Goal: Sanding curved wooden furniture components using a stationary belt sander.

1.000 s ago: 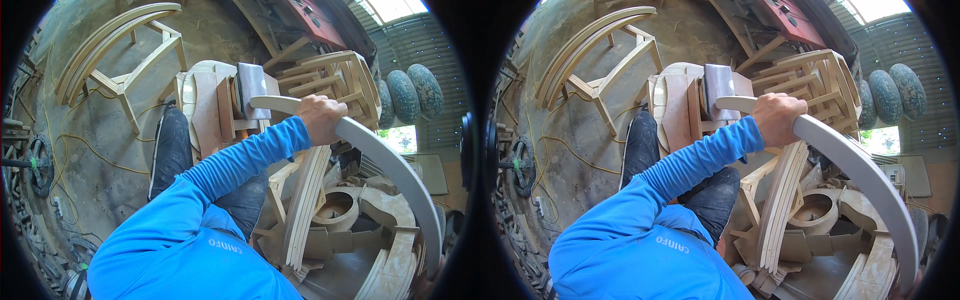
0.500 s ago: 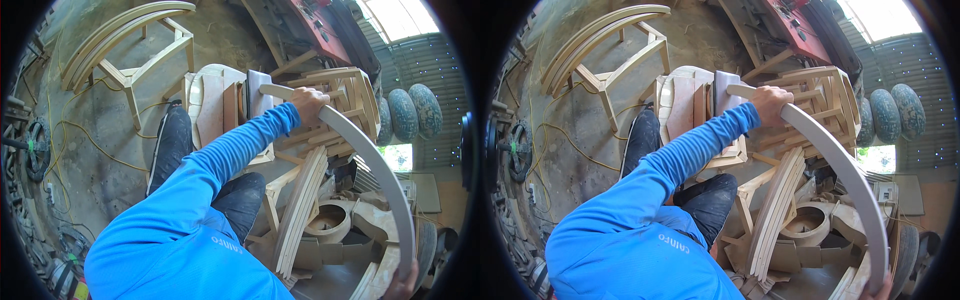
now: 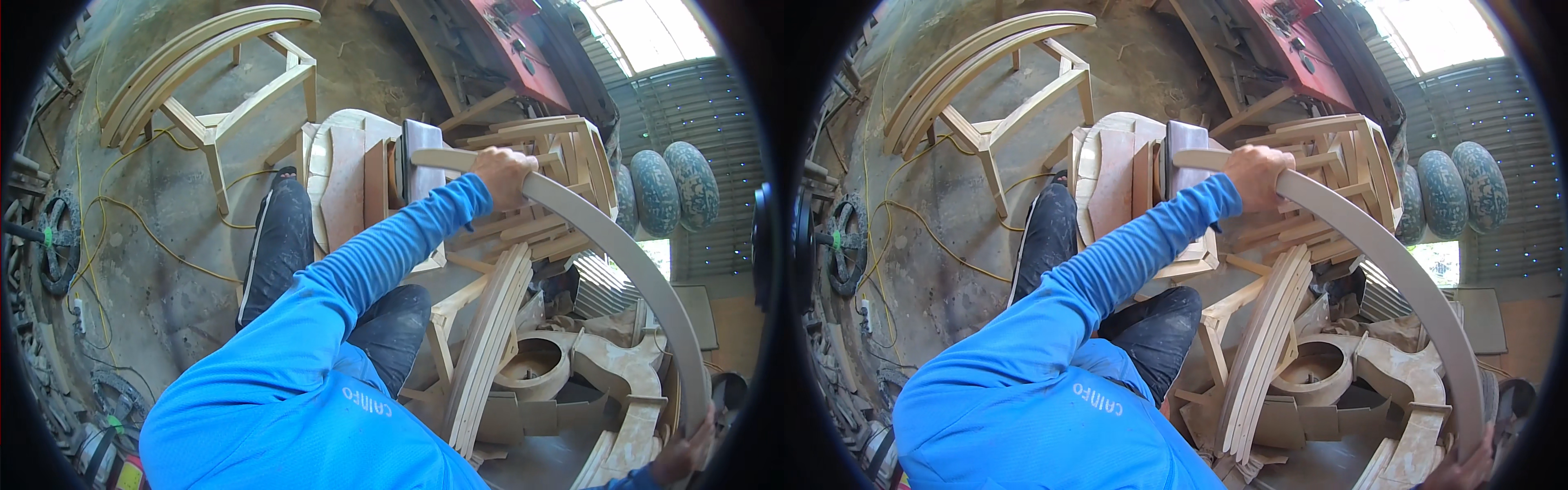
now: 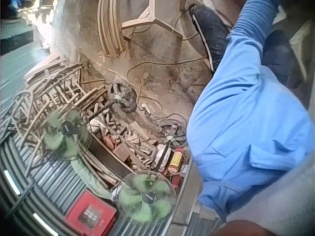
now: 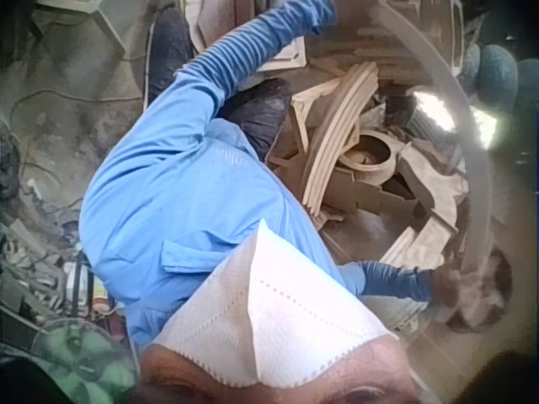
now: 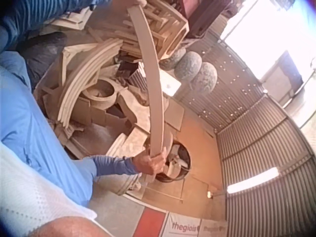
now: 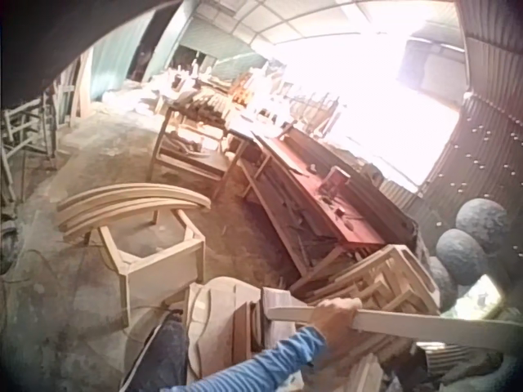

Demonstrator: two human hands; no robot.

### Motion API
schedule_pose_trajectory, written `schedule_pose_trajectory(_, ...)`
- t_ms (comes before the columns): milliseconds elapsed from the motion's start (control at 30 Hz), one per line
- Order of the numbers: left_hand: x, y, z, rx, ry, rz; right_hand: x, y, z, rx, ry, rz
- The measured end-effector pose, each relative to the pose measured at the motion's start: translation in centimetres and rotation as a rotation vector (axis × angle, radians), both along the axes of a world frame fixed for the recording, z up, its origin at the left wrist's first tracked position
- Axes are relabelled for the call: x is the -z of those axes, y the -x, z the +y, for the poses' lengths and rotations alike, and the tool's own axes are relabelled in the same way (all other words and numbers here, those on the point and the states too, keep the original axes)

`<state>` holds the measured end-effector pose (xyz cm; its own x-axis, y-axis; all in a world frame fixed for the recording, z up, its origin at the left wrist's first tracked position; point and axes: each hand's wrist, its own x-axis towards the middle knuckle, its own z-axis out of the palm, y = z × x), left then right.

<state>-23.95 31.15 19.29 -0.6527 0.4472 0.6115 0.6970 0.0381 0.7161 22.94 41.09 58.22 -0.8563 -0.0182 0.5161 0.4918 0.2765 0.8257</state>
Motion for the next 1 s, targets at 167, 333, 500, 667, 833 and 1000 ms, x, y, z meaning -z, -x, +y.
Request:
schedule_pose_trajectory(167, 2.2, 1.8, 0.7, -0.091, -0.082, 0.206, 9.4, -0.6, -2.3, -0.018, 0.209, 0.05)
schedule_pose_trajectory(333, 0.9, -1.6, 1.4, 0.086, 0.073, 0.095, 8.9, 2.5, -3.0, -0.132, -0.384, 0.4)
schedule_pose_trajectory(500, -0.1, -4.7, 0.6, 0.096, 0.043, 0.002, 11.7, 6.2, -1.8, -0.552, -0.705, 0.602)
schedule_pose_trajectory(667, 1.0, -5.3, 1.4, -0.094, -0.276, 0.117, 18.0, 10.4, 0.3, -1.344, 1.092, 0.98)
schedule_pose_trajectory(833, 2.5, -2.2, 1.6, -0.077, -0.194, 0.208, 22.5, 13.4, 0.8, -1.798, 1.97, 0.735)
schedule_pose_trajectory(1000, 6.9, 3.7, 0.9, -0.086, -0.165, 0.265, 28.0, 15.7, -1.5, -1.583, 1.771, 1.062)
